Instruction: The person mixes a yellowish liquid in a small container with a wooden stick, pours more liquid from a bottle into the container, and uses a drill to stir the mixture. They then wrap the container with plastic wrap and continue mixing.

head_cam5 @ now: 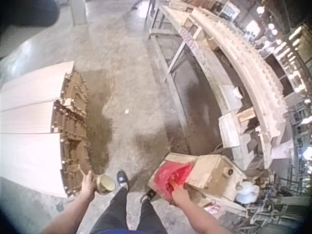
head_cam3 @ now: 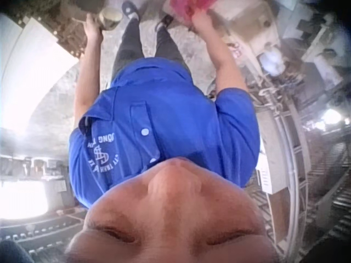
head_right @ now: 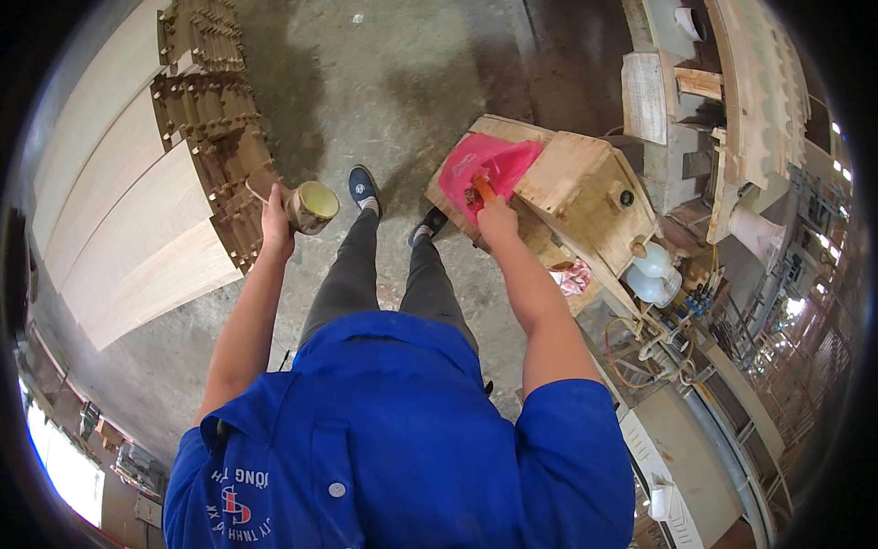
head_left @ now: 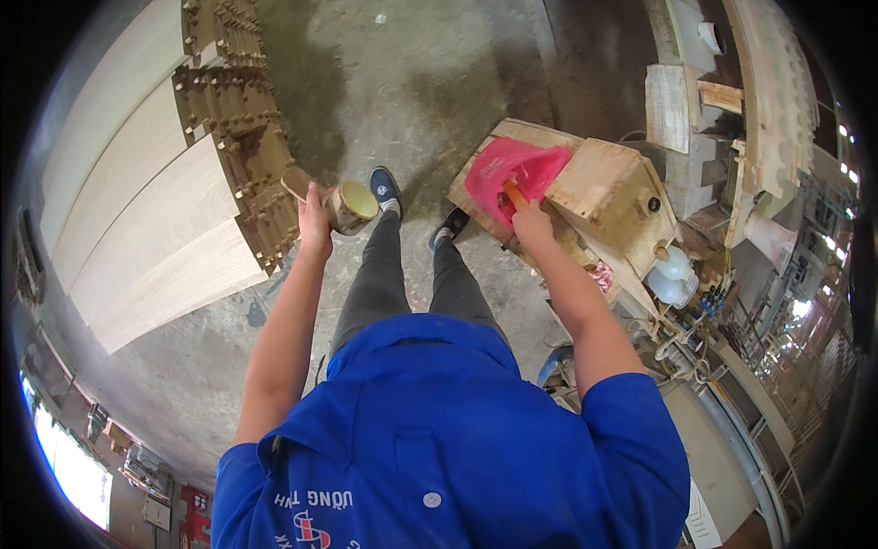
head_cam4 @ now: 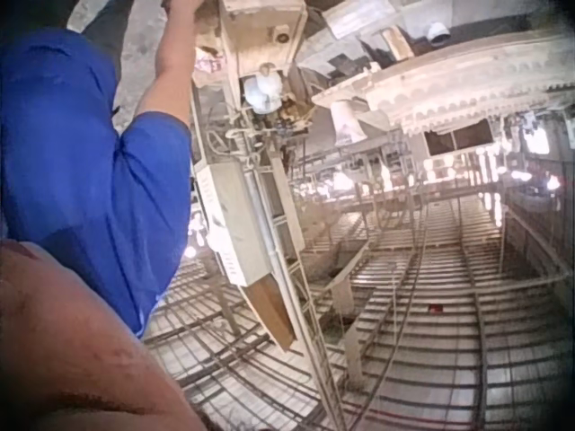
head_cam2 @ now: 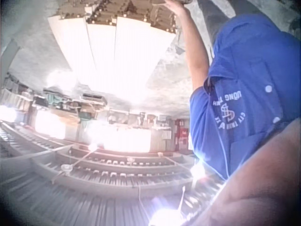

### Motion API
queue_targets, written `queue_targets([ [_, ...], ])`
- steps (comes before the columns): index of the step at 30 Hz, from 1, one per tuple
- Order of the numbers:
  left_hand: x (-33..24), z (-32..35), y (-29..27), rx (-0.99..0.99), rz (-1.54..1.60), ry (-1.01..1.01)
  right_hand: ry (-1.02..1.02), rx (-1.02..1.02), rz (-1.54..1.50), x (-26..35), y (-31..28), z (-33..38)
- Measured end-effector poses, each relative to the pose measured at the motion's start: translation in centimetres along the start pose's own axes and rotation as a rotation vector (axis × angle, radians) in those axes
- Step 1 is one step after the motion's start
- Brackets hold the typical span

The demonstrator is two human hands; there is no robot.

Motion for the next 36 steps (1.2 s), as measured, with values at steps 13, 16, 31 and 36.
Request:
queue_targets([
  [13, -1.3, 0.2, -1.2, -0.024, 0.039, -0.053, -0.159, 0.238, 0.316, 1.6, -3.7, 0.5],
  [16, -1.0, -0.2, -1.0, 0.002, 0.087, -0.093, -0.175, 0.102, 0.155, 1.3, -5.5, 1.9],
  [31, -0.3, -0.7, 0.9, 0.110, -0.029, -0.173, 0.418, -0.045, -0.392, -6.1, -5.9, 1.8],
  [36, -0.4, -0.9, 2.1, 0.158, -0.031, -0.162, 0.122, -0.084, 0.186, -1.5, -5.9, 4.4],
])
Point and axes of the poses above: each hand's wrist, its own z-axis away from the middle knuckle, its own y-axis out of the palm, x = y × z, the point moved 9 cm from there along -z, towards the middle knuckle
